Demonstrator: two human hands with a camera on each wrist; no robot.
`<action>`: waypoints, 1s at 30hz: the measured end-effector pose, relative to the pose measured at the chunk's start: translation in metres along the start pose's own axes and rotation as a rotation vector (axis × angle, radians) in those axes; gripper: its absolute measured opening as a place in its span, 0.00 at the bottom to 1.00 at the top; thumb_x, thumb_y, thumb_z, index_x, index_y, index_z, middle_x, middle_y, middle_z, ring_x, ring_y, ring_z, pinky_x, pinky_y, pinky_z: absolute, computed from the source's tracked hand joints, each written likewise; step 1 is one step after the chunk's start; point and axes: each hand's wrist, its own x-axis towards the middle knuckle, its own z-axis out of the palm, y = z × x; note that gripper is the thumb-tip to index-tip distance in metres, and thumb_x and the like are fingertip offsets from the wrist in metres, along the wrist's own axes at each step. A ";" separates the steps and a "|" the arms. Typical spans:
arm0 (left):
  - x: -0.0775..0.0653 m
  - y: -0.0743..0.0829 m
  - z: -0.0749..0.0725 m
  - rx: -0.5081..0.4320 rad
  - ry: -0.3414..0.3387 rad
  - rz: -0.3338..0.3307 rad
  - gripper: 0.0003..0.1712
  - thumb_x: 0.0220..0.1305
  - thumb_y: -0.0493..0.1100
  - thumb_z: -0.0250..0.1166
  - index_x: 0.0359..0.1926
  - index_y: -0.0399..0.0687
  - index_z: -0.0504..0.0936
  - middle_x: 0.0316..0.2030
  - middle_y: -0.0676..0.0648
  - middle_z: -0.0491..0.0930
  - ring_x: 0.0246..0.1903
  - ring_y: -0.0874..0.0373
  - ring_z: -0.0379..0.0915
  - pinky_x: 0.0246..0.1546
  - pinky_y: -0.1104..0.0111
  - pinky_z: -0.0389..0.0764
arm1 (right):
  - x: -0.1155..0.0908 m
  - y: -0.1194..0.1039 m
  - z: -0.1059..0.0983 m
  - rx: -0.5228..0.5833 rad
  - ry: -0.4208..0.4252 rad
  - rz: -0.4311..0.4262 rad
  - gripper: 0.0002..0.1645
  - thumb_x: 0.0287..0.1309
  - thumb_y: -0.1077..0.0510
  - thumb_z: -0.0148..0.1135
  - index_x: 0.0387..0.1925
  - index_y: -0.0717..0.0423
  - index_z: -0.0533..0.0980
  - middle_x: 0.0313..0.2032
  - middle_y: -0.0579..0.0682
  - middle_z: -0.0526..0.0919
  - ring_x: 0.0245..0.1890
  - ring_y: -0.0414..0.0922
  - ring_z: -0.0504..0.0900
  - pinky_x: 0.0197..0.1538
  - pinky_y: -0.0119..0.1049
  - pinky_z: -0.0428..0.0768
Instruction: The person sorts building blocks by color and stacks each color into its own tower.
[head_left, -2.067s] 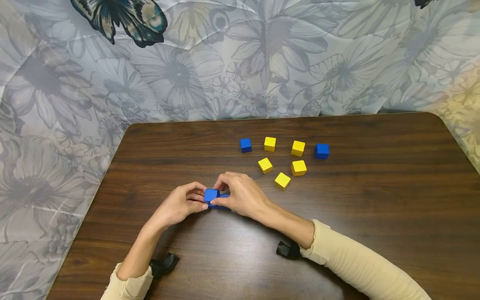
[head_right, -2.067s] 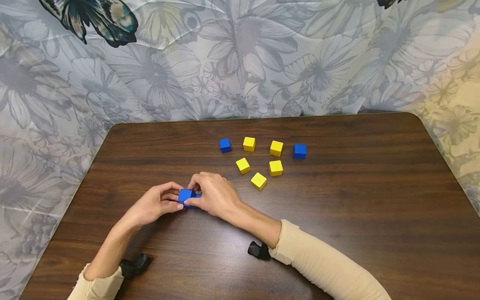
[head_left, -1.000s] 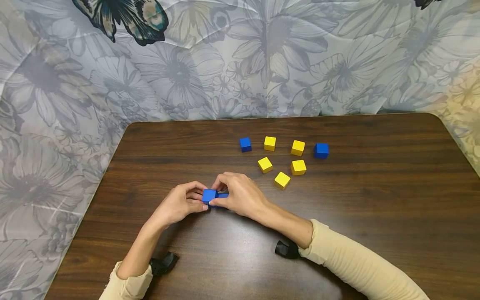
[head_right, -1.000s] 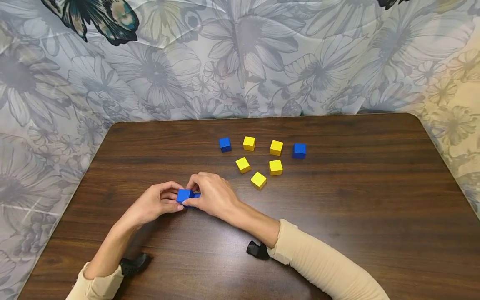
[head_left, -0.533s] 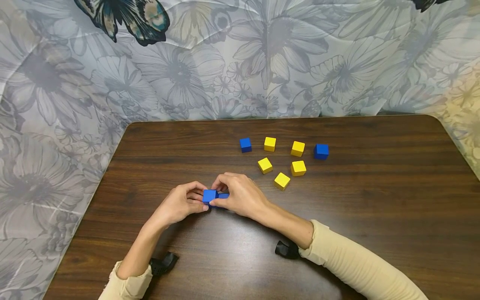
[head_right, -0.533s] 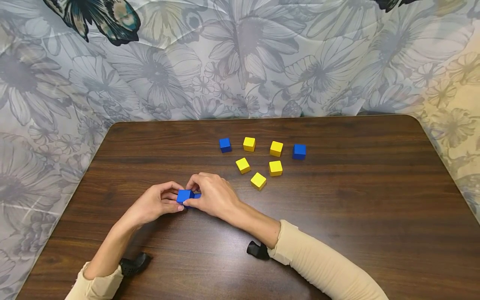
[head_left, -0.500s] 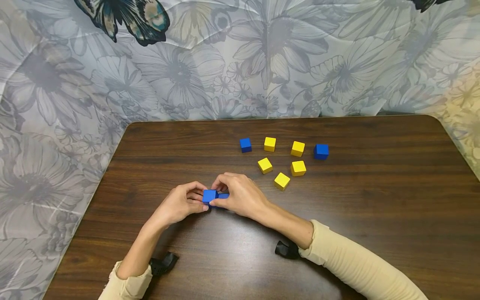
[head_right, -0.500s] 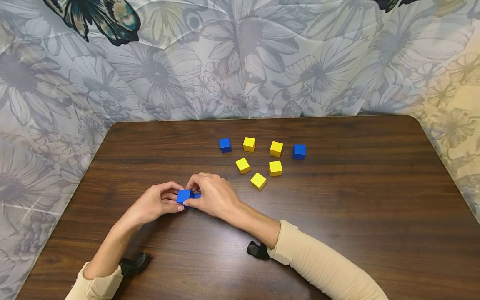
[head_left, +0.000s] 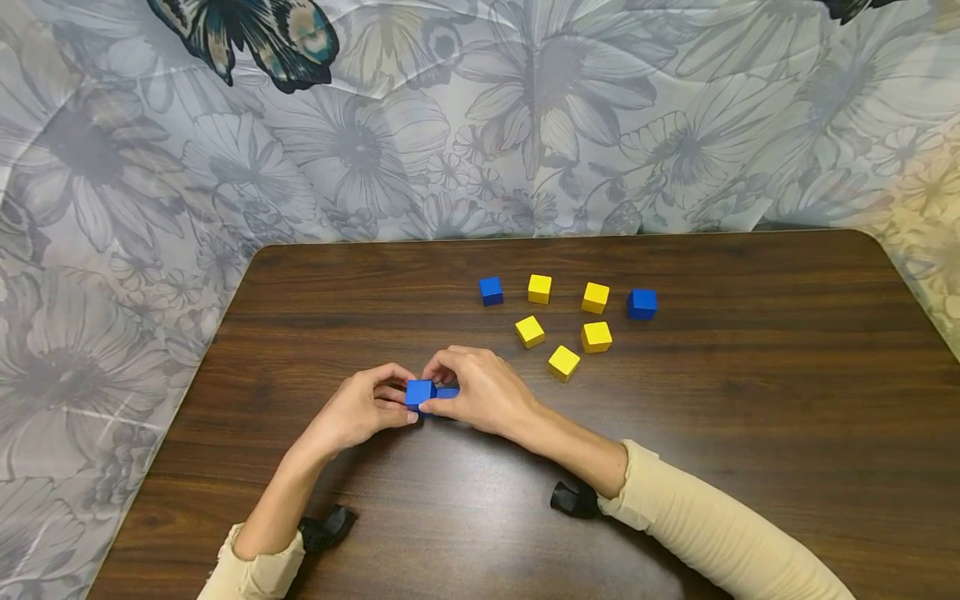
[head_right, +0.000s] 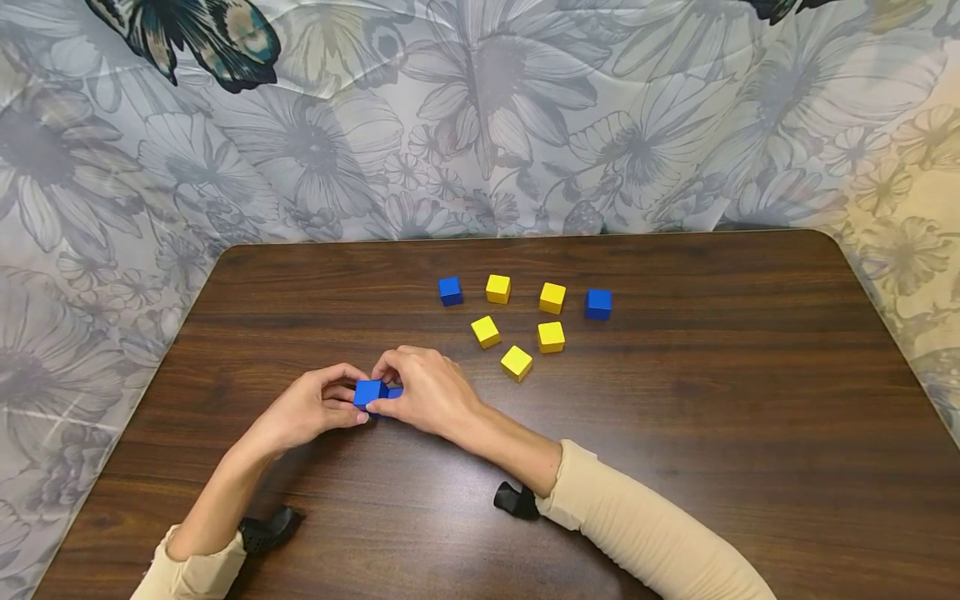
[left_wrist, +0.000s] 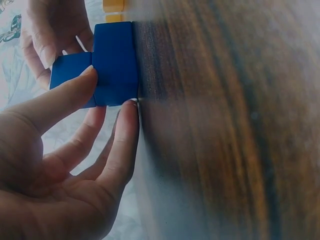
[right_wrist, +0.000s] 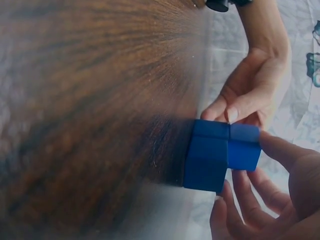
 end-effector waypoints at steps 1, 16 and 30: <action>0.000 0.000 0.000 0.006 0.001 0.004 0.23 0.56 0.34 0.75 0.53 0.37 0.78 0.44 0.40 0.84 0.45 0.50 0.82 0.43 0.63 0.84 | 0.000 0.000 0.000 0.002 -0.002 -0.001 0.18 0.50 0.49 0.79 0.40 0.50 0.82 0.36 0.44 0.84 0.37 0.38 0.82 0.41 0.31 0.79; 0.000 0.000 0.000 0.076 0.024 0.029 0.22 0.56 0.36 0.75 0.52 0.40 0.80 0.44 0.42 0.83 0.44 0.51 0.82 0.43 0.61 0.84 | -0.003 0.016 -0.029 0.107 0.062 0.031 0.17 0.58 0.48 0.72 0.42 0.55 0.83 0.36 0.43 0.84 0.38 0.40 0.82 0.45 0.37 0.82; 0.001 -0.001 0.001 0.092 0.016 0.015 0.24 0.57 0.37 0.75 0.53 0.40 0.79 0.44 0.43 0.83 0.45 0.52 0.81 0.42 0.61 0.83 | -0.008 0.035 -0.063 0.128 0.147 0.024 0.06 0.62 0.52 0.69 0.38 0.48 0.82 0.35 0.37 0.84 0.36 0.35 0.81 0.43 0.36 0.82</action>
